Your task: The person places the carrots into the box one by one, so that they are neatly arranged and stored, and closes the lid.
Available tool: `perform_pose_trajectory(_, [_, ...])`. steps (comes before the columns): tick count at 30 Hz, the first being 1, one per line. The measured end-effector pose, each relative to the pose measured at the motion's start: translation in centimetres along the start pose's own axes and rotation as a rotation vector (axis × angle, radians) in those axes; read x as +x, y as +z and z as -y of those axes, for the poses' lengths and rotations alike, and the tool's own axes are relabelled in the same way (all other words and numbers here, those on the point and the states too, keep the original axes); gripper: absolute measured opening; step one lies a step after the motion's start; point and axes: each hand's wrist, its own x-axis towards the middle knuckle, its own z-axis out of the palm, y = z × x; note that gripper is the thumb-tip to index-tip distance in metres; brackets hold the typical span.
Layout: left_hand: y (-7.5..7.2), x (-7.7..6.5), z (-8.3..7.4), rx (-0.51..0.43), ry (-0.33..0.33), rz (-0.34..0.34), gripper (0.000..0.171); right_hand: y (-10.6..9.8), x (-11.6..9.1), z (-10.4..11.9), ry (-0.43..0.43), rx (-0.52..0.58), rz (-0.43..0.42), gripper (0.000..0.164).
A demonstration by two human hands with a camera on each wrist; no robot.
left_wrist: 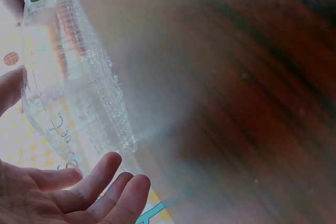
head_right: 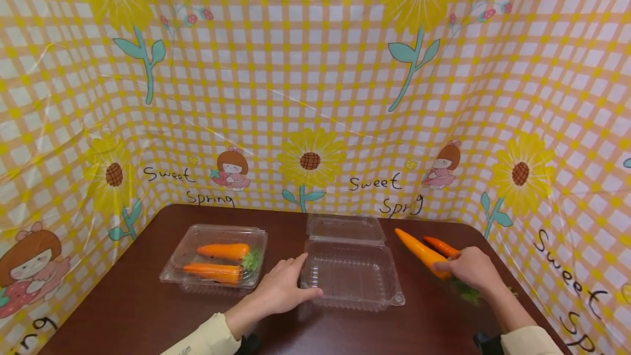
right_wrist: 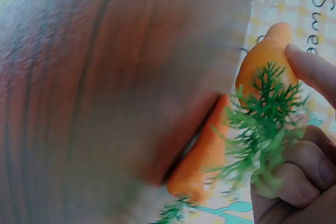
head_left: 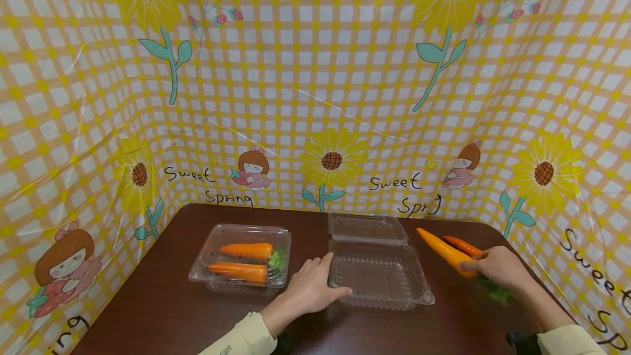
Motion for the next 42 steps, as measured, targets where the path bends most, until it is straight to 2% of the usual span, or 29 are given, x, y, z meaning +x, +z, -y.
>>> perform_pose_trajectory(6, [0.0,-0.2,0.0,-0.003,-0.004,0.003,0.095,-0.4,-0.3,1.9,0.009,0.041,-0.003,0.064])
perform_pose_trajectory(11, [0.0,-0.1,-0.1,0.0,-0.003,0.0,0.095,-1.3,-0.4,3.2,-0.027,0.007,-0.007,0.079])
perform_pose_trajectory(14, [0.0,-0.2,-0.2,0.009,-0.004,-0.003,0.095,-1.5,-0.6,4.4,-0.051,0.006,-0.007,0.081])
perform_pose_trajectory(21, [-0.1,-0.3,-0.3,0.013,-0.009,0.0,0.094,-1.3,-1.2,7.4,-0.082,0.03,-0.007,0.068])
perform_pose_trajectory(26, [-0.1,-0.2,-0.3,0.018,-0.004,0.001,0.094,-0.6,-1.2,9.1,-0.14,0.029,0.005,0.06])
perform_pose_trajectory(34, [0.0,0.0,0.0,0.026,0.002,-0.001,0.095,0.6,-0.6,11.8,-0.208,0.042,0.06,0.059])
perform_pose_trajectory(38, [0.0,-0.1,0.0,0.021,-0.008,0.009,0.095,1.6,-0.1,12.7,-0.234,0.039,0.1,0.054])
perform_pose_trajectory(42, [-0.1,0.0,0.1,0.018,-0.002,-0.002,0.095,2.3,0.5,13.6,-0.272,0.007,0.105,0.045])
